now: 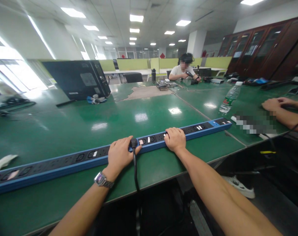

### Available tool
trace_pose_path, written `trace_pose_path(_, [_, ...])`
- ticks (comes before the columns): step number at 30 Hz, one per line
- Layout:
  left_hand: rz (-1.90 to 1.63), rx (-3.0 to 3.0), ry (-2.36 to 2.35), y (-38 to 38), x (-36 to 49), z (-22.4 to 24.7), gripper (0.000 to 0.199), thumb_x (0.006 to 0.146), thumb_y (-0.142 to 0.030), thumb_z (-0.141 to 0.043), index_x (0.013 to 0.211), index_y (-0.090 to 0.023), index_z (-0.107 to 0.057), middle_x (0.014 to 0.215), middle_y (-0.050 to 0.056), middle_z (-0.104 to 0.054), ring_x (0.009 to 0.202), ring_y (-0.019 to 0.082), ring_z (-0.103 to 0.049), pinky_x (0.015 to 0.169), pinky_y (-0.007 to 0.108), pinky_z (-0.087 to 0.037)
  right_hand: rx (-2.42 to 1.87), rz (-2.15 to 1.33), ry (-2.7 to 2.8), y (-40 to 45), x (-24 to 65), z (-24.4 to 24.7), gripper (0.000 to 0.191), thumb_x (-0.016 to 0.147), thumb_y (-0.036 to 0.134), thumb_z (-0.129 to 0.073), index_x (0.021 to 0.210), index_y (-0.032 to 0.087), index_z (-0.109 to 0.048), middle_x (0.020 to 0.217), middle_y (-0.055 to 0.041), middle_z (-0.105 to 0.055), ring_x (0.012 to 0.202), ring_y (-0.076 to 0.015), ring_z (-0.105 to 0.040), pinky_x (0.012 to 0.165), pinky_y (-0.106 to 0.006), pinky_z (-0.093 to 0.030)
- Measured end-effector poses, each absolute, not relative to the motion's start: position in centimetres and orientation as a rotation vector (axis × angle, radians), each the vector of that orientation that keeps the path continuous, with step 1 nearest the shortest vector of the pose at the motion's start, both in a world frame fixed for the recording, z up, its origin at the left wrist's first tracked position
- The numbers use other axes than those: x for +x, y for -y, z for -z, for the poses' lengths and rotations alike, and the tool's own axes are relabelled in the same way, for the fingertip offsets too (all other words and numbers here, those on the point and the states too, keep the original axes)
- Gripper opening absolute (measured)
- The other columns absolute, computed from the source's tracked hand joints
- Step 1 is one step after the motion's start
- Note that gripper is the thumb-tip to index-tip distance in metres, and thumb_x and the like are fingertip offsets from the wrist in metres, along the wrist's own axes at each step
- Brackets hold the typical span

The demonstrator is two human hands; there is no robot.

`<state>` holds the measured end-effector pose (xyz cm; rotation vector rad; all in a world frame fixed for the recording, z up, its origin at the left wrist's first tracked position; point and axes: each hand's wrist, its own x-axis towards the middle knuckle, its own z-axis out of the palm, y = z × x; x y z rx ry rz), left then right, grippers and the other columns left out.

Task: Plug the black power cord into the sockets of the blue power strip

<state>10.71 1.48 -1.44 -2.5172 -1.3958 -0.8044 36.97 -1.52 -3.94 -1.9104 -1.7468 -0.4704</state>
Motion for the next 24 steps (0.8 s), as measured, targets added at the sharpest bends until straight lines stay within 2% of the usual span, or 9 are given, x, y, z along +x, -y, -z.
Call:
trace_pose_path(5, [0.769,-2.489,1.421,-1.4,10.3,1.4,0.063,0.079,-0.064,-0.057,0.119,-0.016,-0.06,0.115,0.016,-0.067,0.108,0.034,-0.057,0.097,0.049,-0.036,-1.978,0.421,1.723,1.7,36.4,2.5,0.028,0.089,0.025,-0.041,0.1,0.018,-0.066,0.104,-0.007,-0.07,0.102,-0.0205,-0.057,0.095,-0.035,-0.031])
trace_pose_path(8, [0.743,-2.467,1.439,-1.5,10.1,1.5,0.061,0.077,-0.065,-0.06,0.116,-0.018,-0.061,0.111,0.015,-0.068,0.104,0.034,-0.058,0.095,0.05,-0.036,-2.057,0.341,1.608,1.1,34.8,-0.1,0.03,0.088,0.035,-0.046,0.105,0.018,-0.064,0.11,-0.0095,-0.067,0.104,-0.0236,-0.057,0.088,-0.037,-0.036])
trace_pose_path(10, [0.733,-2.484,1.427,-1.5,10.0,1.5,0.058,0.077,-0.064,-0.06,0.114,-0.019,-0.062,0.109,0.014,-0.068,0.103,0.033,-0.058,0.094,0.048,-0.036,-2.088,0.097,1.572,0.5,33.0,-1.8,0.037,0.088,0.046,-0.048,0.109,0.02,-0.063,0.106,-0.009,-0.068,0.095,-0.0227,-0.06,0.077,-0.033,-0.04])
trace_pose_path(12, [0.727,-2.502,1.424,-1.5,10.0,1.5,0.056,0.078,-0.063,-0.06,0.113,-0.019,-0.062,0.108,0.013,-0.067,0.103,0.032,-0.058,0.093,0.047,-0.037,-2.047,-0.239,1.622,-0.1,30.7,-3.0,0.046,0.085,0.057,-0.05,0.11,0.021,-0.063,0.094,-0.0067,-0.069,0.08,-0.0192,-0.063,0.067,-0.029,-0.041])
trace_pose_path(14, [0.729,-2.509,1.442,-1.5,10.1,1.5,0.054,0.079,-0.06,-0.059,0.113,-0.019,-0.062,0.108,0.013,-0.067,0.103,0.032,-0.058,0.093,0.047,-0.037,-1.956,-0.499,1.719,-0.6,28.2,-3.4,0.052,0.079,0.062,-0.057,0.108,0.019,-0.064,0.084,-0.0051,-0.069,0.069,-0.0166,-0.062,0.061,-0.026,-0.04])
trace_pose_path(16, [0.742,-2.505,1.463,-1.4,10.2,1.5,0.052,0.08,-0.057,-0.059,0.115,-0.018,-0.062,0.109,0.013,-0.067,0.104,0.032,-0.057,0.094,0.047,-0.036,-1.871,-0.653,1.789,-1.0,26.0,-3.4,0.047,0.074,0.056,-0.065,0.101,0.018,-0.068,0.077,-0.004,-0.069,0.064,-0.0155,-0.06,0.058,-0.025,-0.04])
trace_pose_path(19, [0.739,-2.508,1.469,-1.4,10.3,1.5,0.051,0.079,-0.058,-0.06,0.111,-0.019,-0.063,0.105,0.013,-0.066,0.102,0.032,-0.057,0.093,0.047,-0.037,-1.801,-0.738,1.821,-1.1,24.2,-4.4,0.026,0.072,0.036,-0.067,0.09,0.017,-0.07,0.067,-0.0013,-0.066,0.059,-0.014,-0.059,0.056,-0.024,-0.04])
trace_pose_path(21, [0.721,-2.515,1.467,-1.4,10.3,1.5,0.053,0.076,-0.063,-0.061,0.106,-0.019,-0.064,0.102,0.013,-0.066,0.1,0.032,-0.057,0.092,0.047,-0.037,-1.747,-0.698,1.819,-0.8,24.2,-6.3,0.024,0.073,0.029,-0.065,0.093,0.016,-0.07,0.061,0.0004,-0.063,0.056,-0.0129,-0.057,0.055,-0.023,-0.04])
trace_pose_path(24, [0.738,-2.518,1.461,-1.5,10.2,1.6,0.057,0.075,-0.065,-0.062,0.109,-0.019,-0.063,0.106,0.013,-0.066,0.101,0.032,-0.056,0.094,0.048,-0.036,-1.62,-0.597,1.792,0.4,25.6,-9.6,0.028,0.076,0.032,-0.062,0.1,0.017,-0.069,0.059,0.0021,-0.061,0.051,-0.0109,-0.054,0.051,-0.022,-0.038])
